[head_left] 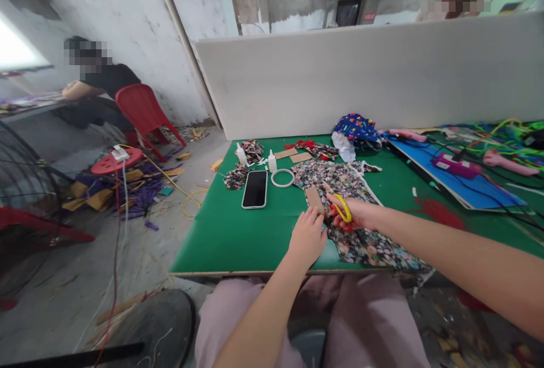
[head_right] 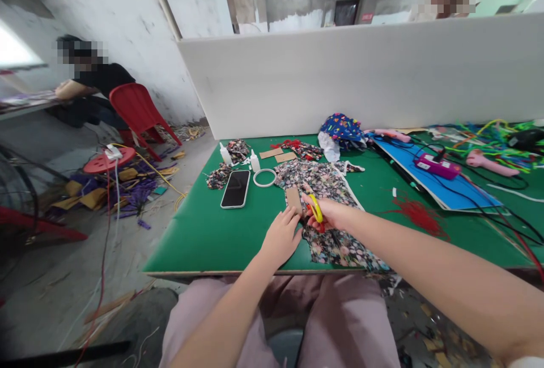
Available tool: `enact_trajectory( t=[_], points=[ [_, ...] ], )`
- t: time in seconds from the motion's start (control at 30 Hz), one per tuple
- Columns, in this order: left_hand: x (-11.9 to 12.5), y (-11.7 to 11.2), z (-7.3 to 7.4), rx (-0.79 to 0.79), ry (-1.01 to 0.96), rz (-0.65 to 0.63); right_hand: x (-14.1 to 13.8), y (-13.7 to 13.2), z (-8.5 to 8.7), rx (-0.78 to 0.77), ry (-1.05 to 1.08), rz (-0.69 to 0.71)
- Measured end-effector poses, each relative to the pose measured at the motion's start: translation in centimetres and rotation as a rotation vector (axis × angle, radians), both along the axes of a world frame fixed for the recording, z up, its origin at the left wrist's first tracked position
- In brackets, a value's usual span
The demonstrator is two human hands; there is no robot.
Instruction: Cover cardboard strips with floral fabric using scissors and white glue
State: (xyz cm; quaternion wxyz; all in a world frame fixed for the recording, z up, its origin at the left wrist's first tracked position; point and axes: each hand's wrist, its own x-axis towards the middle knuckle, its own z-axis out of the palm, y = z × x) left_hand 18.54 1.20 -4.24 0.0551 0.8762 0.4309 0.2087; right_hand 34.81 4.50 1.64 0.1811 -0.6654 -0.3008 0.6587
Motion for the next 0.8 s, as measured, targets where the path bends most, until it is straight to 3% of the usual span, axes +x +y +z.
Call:
enact_trajectory(
  t=[0.37,0.6,0.8],
  points=[
    [-0.1,0.0,0.1,-0.014,-0.001,-0.004,0.0,0.4,0.4,-0.038,0.001,0.079],
    [-0.1,0.0,0.1,-0.012,-0.01,-0.006,-1.1,0.1,1.8,0.012,-0.022,0.01],
    [-0.1,0.0,0.1,-0.028,-0.011,-0.009,-1.5,0.4,1.6,0.031,-0.045,-0.016]
  ],
)
